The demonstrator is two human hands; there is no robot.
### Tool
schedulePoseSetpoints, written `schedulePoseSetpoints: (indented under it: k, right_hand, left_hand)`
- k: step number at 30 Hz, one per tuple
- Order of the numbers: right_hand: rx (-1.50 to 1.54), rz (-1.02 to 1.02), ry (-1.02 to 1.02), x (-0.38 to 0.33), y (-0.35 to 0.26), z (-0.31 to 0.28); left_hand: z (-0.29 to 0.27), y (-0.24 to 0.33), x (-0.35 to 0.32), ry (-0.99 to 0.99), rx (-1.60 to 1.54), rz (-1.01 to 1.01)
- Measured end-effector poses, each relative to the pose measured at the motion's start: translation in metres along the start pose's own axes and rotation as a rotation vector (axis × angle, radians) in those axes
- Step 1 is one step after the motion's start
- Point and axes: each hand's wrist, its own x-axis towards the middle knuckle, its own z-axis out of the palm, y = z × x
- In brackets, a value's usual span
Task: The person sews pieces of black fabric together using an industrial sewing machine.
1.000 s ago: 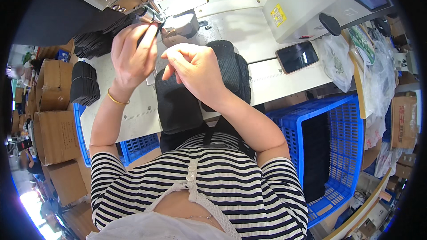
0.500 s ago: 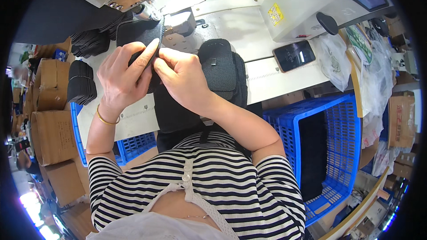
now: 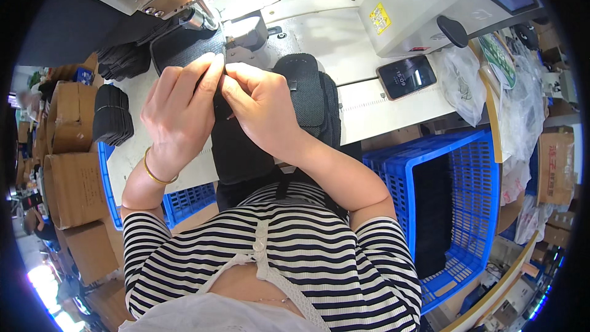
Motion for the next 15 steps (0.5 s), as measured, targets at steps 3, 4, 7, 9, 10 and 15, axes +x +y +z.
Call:
schedulePoseSetpoints:
  k: [3,4,7,9,10,15]
  right_hand:
    - [-0.012,0.038,-0.015,0.004,-0.005,0.001]
    - [-0.012,0.038,-0.015,0.005,-0.003,0.000]
    - [-0.031,0.040,-0.033,0.009,0.000,0.000]
    - [-0.022,0.033,-0.023,0.011,-0.004,0.000]
    - [-0.020,0.033,-0.023,0.013,-0.006,0.001]
    - [-0.065,0.025,-0.014,0.016,-0.007,0.000]
  left_hand:
    - [0.006,-0.006,0.003,0.003,0.012,-0.004]
    - [0.008,-0.007,0.004,0.003,0.011,-0.003]
    - [0.012,-0.013,0.007,0.007,0.032,-0.004]
    - [0.015,-0.017,0.009,0.020,0.023,-0.008]
    - [0.016,-0.018,0.009,0.018,0.025,-0.008]
    - [0.019,-0.022,0.009,0.035,0.044,-0.002]
